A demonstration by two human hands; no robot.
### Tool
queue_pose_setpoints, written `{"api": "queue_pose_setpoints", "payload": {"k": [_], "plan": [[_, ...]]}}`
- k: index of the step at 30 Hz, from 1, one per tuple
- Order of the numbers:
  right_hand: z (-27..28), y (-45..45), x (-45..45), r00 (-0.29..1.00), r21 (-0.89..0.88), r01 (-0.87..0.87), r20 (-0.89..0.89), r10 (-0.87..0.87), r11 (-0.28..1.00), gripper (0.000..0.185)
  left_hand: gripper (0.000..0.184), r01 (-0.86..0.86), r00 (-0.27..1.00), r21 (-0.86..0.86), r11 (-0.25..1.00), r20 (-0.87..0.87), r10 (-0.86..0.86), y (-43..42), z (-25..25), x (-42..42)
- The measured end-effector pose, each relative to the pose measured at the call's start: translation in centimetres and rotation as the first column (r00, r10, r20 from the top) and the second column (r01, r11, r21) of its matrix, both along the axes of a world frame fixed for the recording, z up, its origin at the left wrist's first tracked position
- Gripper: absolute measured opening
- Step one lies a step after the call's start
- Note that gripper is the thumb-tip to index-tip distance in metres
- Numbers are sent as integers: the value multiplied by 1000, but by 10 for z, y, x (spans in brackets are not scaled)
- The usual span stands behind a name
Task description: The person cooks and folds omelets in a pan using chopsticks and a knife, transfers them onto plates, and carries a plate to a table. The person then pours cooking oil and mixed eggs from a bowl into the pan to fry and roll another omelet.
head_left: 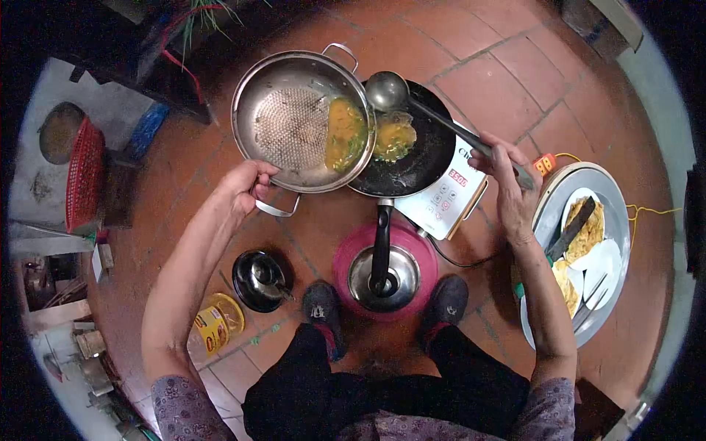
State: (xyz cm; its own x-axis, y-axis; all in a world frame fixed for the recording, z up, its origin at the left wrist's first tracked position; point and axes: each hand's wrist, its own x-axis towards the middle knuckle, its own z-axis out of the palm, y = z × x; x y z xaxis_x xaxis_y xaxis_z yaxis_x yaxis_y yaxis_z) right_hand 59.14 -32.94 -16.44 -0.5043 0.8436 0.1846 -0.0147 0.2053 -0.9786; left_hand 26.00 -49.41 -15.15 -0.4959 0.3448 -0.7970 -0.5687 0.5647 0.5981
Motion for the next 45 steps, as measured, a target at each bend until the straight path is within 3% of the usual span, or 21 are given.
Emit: {"api": "queue_pose_setpoints", "payload": {"k": [2, 3, 6, 7, 10, 15, 16, 17, 18, 19, 22, 34, 39, 45], "plan": [[6, -1, -9, 994, -201, -16, -109, -6, 980, 24, 10, 15, 1000, 4, 1000, 15, -15, 0, -2, -1], [5, -4, -13, 994, -201, -16, -110, -6, 979, 24, 9, 24, 1000, 6, 1000, 13, -24, 1, -3, 0], [-3, -15, -27, 984, 219, -126, 150, 94, 968, 23, 9, 40, 999, 11, 999, 10, -40, 0, -4, 0], [-3, -17, -30, 984, 219, -126, 150, 95, 968, 23, 6, 67, 998, 3, 998, 7, -67, -1, -6, -1], [0, -20, -38, 951, 532, -258, 288, 114, 806, 21, 6, 119, 993, -12, 993, 1, -119, -2, -6, -2], [-4, -24, -37, 954, 529, -248, 281, 109, 811, 22, 3, 114, 993, -47, 992, -36, -115, 1, -1, 7], [-3, -23, -34, 975, 261, -151, 200, 99, 953, 23, 3, 116, 993, -48, 992, -32, -118, 3, 1, 11], [1, -23, -33, 990, -37, -58, 126, 62, 998, 25, 3, 120, 992, -45, 992, -27, -121, 3, 2, 12], [3, -22, -33, 998, -338, 20, 66, 2, 941, 27, 3, 120, 992, -43, 992, -28, -121, 3, 1, 12], [1, -19, -31, 998, -338, 21, 66, 1, 941, 27, 4, 122, 992, -41, 992, -7, -122, 3, -1, 11], [-9, -5, -21, 993, -582, 97, -2, -121, 807, 34, 5, 125, 992, -38, 991, 30, -124, 2, -5, 9], [-7, 8, -2, 982, -538, 134, -43, -185, 832, 35, 2, 64, 997, 2, 998, 45, -64, 0, -17, 2], [-13, 12, 1, 972, -516, 160, -64, -225, 841, 35, 8, -63, 998, 28, 998, 34, 62, -3, -19, -9], [-31, 13, 0, 986, -419, 159, 22, -165, 894, 37, 7, -49, 999, 11, 999, -14, 49, -11, -21, -23]]}}
